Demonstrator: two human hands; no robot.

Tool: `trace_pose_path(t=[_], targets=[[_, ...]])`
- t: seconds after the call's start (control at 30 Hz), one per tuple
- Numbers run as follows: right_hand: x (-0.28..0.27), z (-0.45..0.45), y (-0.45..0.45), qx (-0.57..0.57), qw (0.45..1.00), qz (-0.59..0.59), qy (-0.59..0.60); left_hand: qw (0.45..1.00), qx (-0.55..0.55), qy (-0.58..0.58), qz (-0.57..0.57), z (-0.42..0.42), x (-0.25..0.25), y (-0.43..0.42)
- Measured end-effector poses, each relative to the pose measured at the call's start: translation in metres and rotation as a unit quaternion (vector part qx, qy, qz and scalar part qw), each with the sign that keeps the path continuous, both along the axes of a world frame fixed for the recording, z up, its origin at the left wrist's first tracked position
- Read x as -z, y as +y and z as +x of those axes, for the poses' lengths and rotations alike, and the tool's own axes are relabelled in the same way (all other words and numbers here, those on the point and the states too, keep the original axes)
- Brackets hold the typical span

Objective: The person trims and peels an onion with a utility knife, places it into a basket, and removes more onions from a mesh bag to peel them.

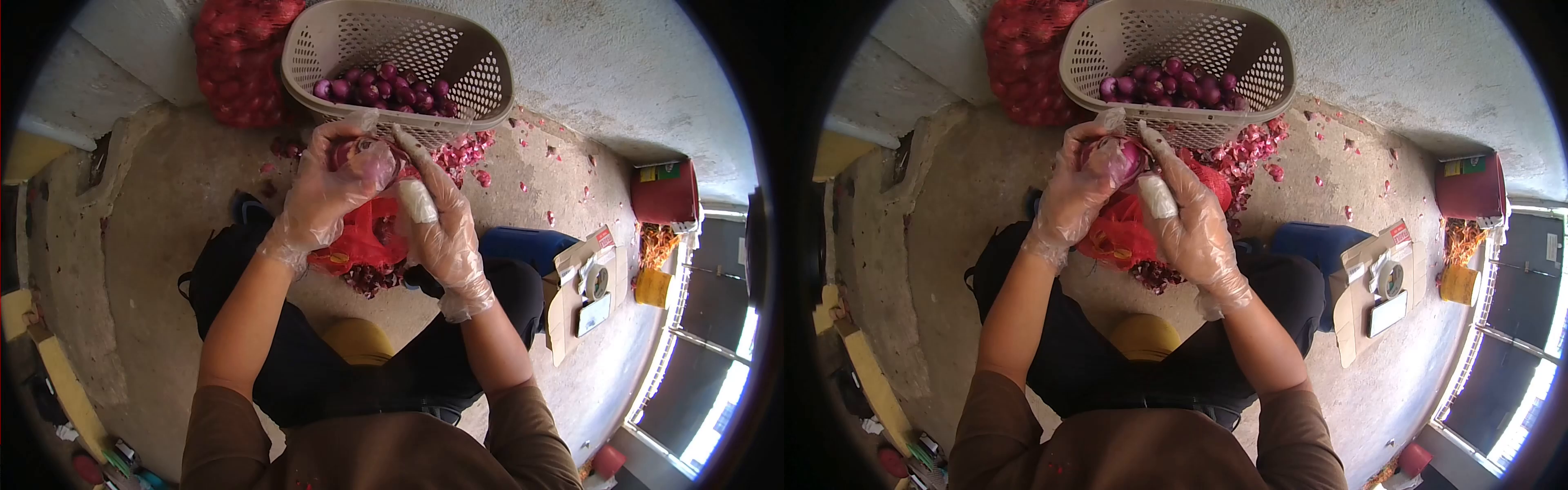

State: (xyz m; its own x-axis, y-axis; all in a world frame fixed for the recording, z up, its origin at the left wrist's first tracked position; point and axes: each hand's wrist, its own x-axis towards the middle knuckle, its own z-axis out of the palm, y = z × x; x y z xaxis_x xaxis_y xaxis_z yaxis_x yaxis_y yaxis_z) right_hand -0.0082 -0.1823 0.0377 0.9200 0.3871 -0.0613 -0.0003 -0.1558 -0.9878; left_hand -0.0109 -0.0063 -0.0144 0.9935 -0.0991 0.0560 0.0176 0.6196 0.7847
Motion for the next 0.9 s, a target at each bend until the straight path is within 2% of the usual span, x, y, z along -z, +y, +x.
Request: trace_pose_path(t=[0.13, 0.23, 0.33, 0.43, 0.53, 0.73, 0.83, 0.9], targets=[[-0.021, 0.001, -0.003, 0.025, 0.996, -0.007, 0.089, 0.999, 0.014, 0.03, -0.002, 0.003, -0.005, 0.0], [-0.005, 0.004, -0.002, 0.057, 0.998, 0.039, 0.012, 0.998, 0.035, 0.03, -0.03, 0.003, -0.018, -0.001], [-0.007, 0.002, -0.006, 0.072, 0.994, 0.051, 0.064, 0.998, 0.045, 0.03, -0.03, 0.002, -0.024, -0.001], [-0.009, 0.002, 0.001, 0.111, 0.992, 0.057, 0.032, 0.995, 0.09, 0.03, -0.031, 0.003, -0.029, 0.004], [-0.006, 0.003, -0.001, 0.111, 0.991, 0.072, 0.029, 0.997, 0.065, 0.032, -0.018, 0.003, -0.025, 0.0], [-0.004, 0.003, -0.001, 0.127, 0.991, 0.039, -0.003, 0.994, 0.083, 0.045, -0.058, 0.003, -0.029, 0.001], [-0.006, 0.002, 0.002, 0.136, 0.989, 0.064, -0.012, 0.989, 0.127, 0.054, -0.054, 0.004, -0.024, 0.008], [-0.005, 0.002, 0.0, 0.134, 0.988, 0.071, -0.008, 0.99, 0.115, 0.061, -0.05, 0.004, -0.024, 0.007]])
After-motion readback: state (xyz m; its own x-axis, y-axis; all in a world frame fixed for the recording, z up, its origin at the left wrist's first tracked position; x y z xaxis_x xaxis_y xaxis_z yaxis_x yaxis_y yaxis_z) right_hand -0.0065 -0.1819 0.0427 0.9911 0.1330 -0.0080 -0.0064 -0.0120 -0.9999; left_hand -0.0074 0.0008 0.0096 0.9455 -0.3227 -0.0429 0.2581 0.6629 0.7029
